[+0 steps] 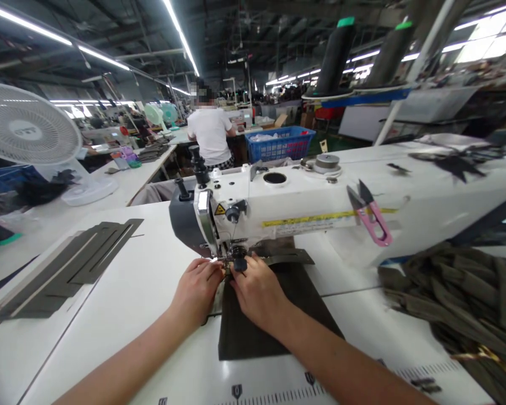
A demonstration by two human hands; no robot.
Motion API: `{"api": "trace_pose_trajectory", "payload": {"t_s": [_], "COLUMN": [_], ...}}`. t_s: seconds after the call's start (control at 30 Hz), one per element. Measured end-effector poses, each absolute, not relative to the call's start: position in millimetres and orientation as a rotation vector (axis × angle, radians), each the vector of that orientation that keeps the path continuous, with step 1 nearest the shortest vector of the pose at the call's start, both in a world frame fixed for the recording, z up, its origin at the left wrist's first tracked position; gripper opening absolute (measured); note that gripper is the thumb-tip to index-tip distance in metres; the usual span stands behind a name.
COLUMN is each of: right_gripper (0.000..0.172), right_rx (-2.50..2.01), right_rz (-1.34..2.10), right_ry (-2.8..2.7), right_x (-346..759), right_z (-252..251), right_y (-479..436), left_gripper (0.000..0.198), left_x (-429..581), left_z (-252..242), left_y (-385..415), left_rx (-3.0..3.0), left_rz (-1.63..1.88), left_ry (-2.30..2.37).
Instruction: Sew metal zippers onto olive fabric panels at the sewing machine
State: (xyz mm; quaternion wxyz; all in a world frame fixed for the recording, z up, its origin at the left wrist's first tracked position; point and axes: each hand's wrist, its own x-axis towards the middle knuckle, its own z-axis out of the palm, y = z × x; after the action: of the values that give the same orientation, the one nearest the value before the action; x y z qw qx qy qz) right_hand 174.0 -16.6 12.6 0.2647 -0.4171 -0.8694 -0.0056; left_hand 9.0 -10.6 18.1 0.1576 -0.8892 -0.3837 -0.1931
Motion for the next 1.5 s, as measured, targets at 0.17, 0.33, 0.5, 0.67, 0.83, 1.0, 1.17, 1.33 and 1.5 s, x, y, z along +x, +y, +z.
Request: {"api": "trace_pose_trajectory", "payload": {"t_s": [0.17, 0.33, 0.5, 0.67, 0.83, 1.0, 1.17, 1.33, 1.5], "right_gripper": [0.022, 0.025, 0.023, 0.023, 0.02, 0.025, 0.035, 0.041, 0.034], "right_rx": [-1.118, -1.095, -0.98, -1.321, -1.377, -1.298, -1.313, -1.293, -1.332], "right_rz": [-0.002, 0.045, 0.097, -0.232, -0.146, 0.573, 1.248, 1.431, 0.808], "right_ry": [-2.334, -2.298, -2.364, -2.317, -2.3, -2.129, -1.658, -1.406, -1.931], "right_x": [174.0, 172.3, 189.7, 226.6, 216.0, 188.5, 194.2, 202.4, 197.0], "right_z": [12.2, 10.6, 16.7, 15.0, 13.5, 43.6, 63.0, 74.3, 89.1], "right_y": [-16.3, -16.4, -4.8, -18.1, -96.9, -131.5, -109.8, -92.2, -93.3], "left_gripper": [0.017, 0.016, 0.012, 0.018, 0.021, 0.024, 0.019, 0.011, 0.016], "left_x": [8.6, 6.7, 2.9, -9.7, -14.9, -1.8, 1.9, 2.7, 7.0], "left_z": [19.3, 16.9, 15.8, 30.8, 45.6, 49.3, 45.8, 50.1, 53.4], "left_y": [-10.8, -10.4, -5.9, -22.2, -73.1, -83.8, -56.9, -47.6, -48.2], "left_rx": [-2.558, -2.592, -2.608, -2.642, -2.857, -2.942, -2.939, -2.901, -2.844], "left_rz": [-0.525, -0.534, -0.607, -0.654, -0.723, -0.817, -1.037, -1.15, -1.151], "left_ry": [-1.094, -1.133, -1.149, -1.178, -1.149, -1.236, -1.149, -0.963, -0.907]}}
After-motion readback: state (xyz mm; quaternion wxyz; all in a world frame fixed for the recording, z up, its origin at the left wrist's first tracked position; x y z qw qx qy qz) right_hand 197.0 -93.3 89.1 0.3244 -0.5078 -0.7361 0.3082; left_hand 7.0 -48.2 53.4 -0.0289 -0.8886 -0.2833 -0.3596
